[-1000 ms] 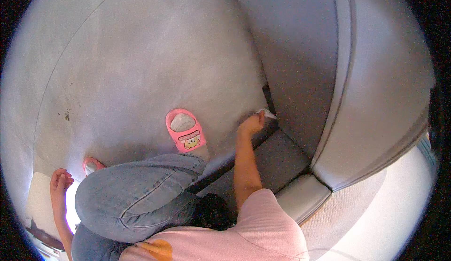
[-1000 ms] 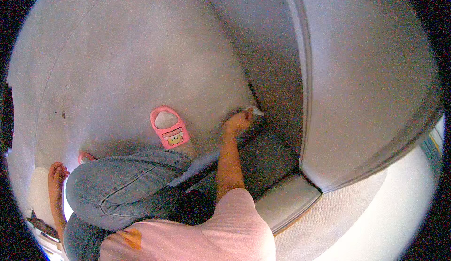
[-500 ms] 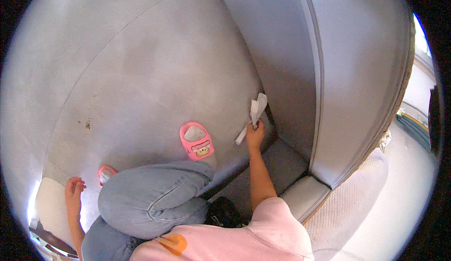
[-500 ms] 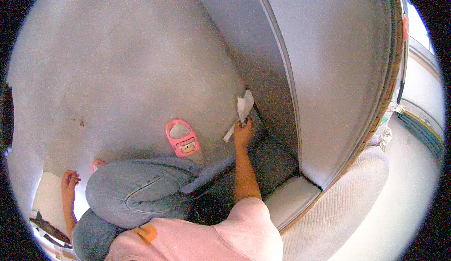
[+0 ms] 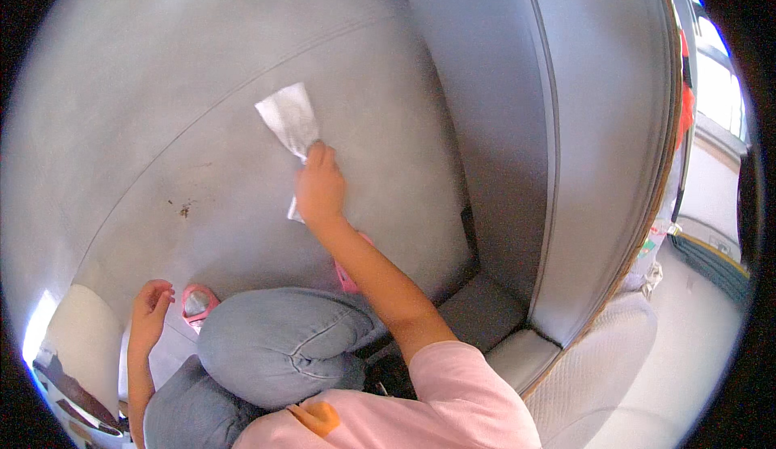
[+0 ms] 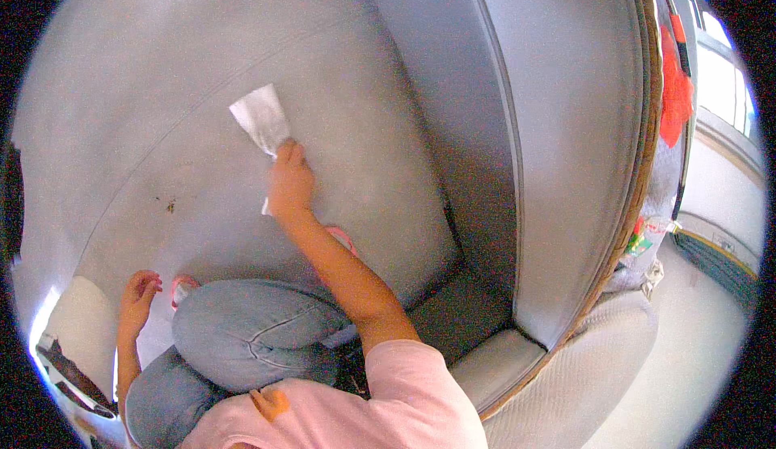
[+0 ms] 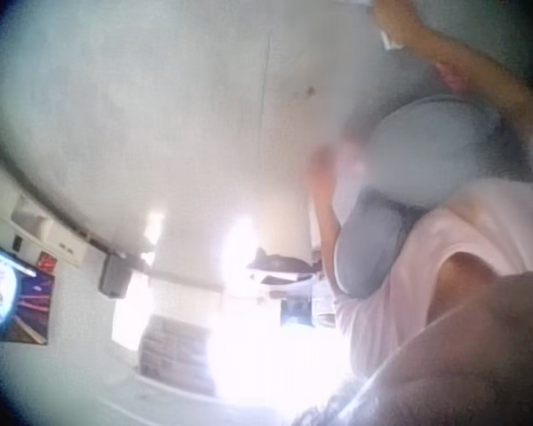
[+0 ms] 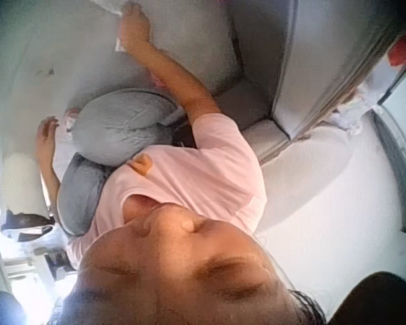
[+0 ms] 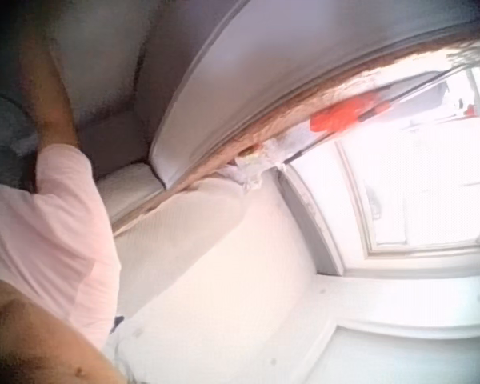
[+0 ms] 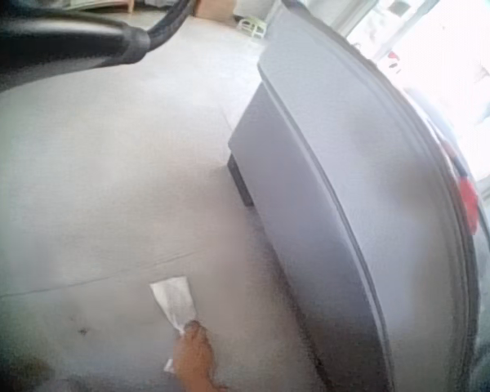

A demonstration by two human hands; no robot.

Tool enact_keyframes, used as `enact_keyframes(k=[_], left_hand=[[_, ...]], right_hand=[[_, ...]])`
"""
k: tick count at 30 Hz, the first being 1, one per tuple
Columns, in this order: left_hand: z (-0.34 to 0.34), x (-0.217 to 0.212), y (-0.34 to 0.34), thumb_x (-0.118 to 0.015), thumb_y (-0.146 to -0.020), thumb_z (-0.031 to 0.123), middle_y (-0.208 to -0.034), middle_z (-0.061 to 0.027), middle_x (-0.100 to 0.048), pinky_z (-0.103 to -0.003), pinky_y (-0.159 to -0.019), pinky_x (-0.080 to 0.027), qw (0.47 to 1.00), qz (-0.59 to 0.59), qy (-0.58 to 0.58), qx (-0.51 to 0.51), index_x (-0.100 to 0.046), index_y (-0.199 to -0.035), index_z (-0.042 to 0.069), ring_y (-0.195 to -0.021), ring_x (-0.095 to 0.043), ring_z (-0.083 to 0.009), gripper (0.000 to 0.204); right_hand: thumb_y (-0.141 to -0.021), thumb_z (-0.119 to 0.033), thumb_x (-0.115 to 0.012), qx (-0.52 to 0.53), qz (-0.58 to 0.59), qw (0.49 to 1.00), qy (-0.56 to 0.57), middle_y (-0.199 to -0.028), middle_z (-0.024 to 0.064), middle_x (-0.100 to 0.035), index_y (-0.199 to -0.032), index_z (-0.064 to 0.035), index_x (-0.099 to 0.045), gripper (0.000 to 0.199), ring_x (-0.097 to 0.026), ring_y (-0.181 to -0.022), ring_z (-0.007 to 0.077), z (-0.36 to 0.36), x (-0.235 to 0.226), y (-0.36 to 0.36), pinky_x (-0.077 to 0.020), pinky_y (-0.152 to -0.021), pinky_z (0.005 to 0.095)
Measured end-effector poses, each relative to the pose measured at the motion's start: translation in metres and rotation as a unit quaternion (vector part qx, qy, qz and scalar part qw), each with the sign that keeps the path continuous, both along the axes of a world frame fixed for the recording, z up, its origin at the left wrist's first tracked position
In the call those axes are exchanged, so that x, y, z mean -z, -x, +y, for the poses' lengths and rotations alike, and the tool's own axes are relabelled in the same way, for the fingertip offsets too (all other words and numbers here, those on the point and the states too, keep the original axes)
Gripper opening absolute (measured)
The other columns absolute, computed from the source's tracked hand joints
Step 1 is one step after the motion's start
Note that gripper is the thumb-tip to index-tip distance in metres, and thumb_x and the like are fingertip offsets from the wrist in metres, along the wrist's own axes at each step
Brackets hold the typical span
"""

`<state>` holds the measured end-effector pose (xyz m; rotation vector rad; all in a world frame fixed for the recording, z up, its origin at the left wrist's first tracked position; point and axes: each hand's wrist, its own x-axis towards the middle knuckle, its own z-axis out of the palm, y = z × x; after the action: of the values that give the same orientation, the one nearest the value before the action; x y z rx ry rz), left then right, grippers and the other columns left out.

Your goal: The person removes a cloth from a mop head and wipes a tiled floor area with a white tissue while sitting on the floor. They fold the tissue to expose clean sides and wipe around a trash bin and sofa base, then discard the tissue and pick up the mop.

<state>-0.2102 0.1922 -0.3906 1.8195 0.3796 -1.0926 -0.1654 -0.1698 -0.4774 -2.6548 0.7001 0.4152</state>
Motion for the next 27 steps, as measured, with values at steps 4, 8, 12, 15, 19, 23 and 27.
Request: enact_keyframes(k=[4, 8, 12, 15, 19, 23, 27], left_hand=[[-0.002, -0.010, -0.009, -0.050, -0.085, 0.007, -0.087, -0.0090, -0.058, -0.028, -0.075, -0.042, 0.987, -0.105, -0.063, 0.101, -0.053, -0.096, 0.001, -0.080, -0.055, -0.0167, 0.013], [0.010, -0.009, -0.011, -0.050, -0.084, 0.008, -0.087, -0.0112, -0.058, -0.029, -0.075, -0.041, 0.982, -0.142, -0.118, 0.046, -0.053, -0.094, 0.001, -0.081, -0.056, -0.0207, 0.013], [0.015, -0.011, -0.013, -0.052, -0.083, 0.007, -0.088, -0.0104, -0.057, -0.030, -0.074, -0.041, 0.982, -0.135, -0.114, 0.070, -0.053, -0.093, 0.002, -0.081, -0.054, -0.0215, 0.011], [0.006, -0.016, -0.032, -0.053, -0.082, 0.005, -0.090, -0.0104, -0.055, -0.031, -0.075, -0.041, 0.976, -0.148, -0.103, 0.120, -0.053, -0.094, 0.002, -0.082, -0.053, -0.0223, 0.013], [-0.031, -0.021, -0.100, -0.052, -0.080, 0.003, -0.091, -0.0101, -0.053, -0.031, -0.078, -0.040, 0.945, -0.245, -0.120, 0.181, -0.052, -0.094, 0.003, -0.085, -0.052, -0.0226, 0.014], [-0.076, -0.006, -0.163, -0.050, -0.081, 0.004, -0.091, -0.0107, -0.054, -0.032, -0.078, -0.041, 0.917, -0.331, -0.089, 0.205, -0.052, -0.094, 0.003, -0.086, -0.052, -0.0226, 0.013], [-0.127, -0.009, -0.189, -0.049, -0.082, 0.005, -0.090, -0.0113, -0.054, -0.032, -0.077, -0.042, 0.929, -0.288, -0.057, 0.226, -0.053, -0.093, 0.002, -0.085, -0.053, -0.0223, 0.012]], right_hand=[[-0.075, -0.008, -0.057, 0.004, -0.150, 0.976, -0.157, -0.103, 0.0159, -0.053, -0.117, -0.0045, -0.047, 0.043, -0.055, -0.092, 0.0329, 0.011, -0.019, -0.017, -0.0440, -0.081, 0.0395], [-0.076, -0.005, -0.057, 0.186, -0.157, 0.964, -0.107, -0.102, 0.0133, -0.057, -0.111, -0.0007, -0.053, 0.035, -0.056, -0.091, 0.0237, -0.099, -0.014, 0.022, -0.0437, -0.081, 0.0337], [-0.079, -0.010, -0.055, 0.120, -0.134, 0.967, 0.182, -0.105, 0.0228, -0.053, -0.116, -0.0007, -0.050, 0.038, -0.052, -0.095, 0.0335, -0.181, -0.007, 0.089, -0.0414, -0.083, 0.0406], [-0.080, -0.012, -0.054, 0.116, -0.098, 0.970, 0.191, -0.109, 0.0259, -0.049, -0.118, -0.0004, -0.049, 0.040, -0.049, -0.097, 0.0372, -0.198, -0.001, 0.104, -0.0405, -0.084, 0.0415], [-0.083, -0.016, -0.052, 0.069, -0.094, 0.966, 0.231, -0.106, 0.0252, -0.051, -0.116, -0.0006, -0.050, 0.037, -0.052, -0.093, 0.0366, -0.198, 0.017, 0.102, -0.0435, -0.079, 0.0409], [-0.086, -0.018, -0.047, 0.280, 0.148, 0.896, 0.312, -0.092, 0.0200, -0.059, -0.116, -0.0025, -0.050, 0.034, -0.060, -0.075, 0.0352, -0.242, 0.039, 0.116, -0.0490, -0.065, 0.0416], [-0.087, -0.023, -0.044, 0.198, 0.141, 0.881, 0.406, -0.088, 0.0156, -0.062, -0.108, -0.0025, -0.056, 0.032, -0.062, -0.067, 0.0329, -0.336, 0.072, 0.184, -0.0501, -0.058, 0.0421]])
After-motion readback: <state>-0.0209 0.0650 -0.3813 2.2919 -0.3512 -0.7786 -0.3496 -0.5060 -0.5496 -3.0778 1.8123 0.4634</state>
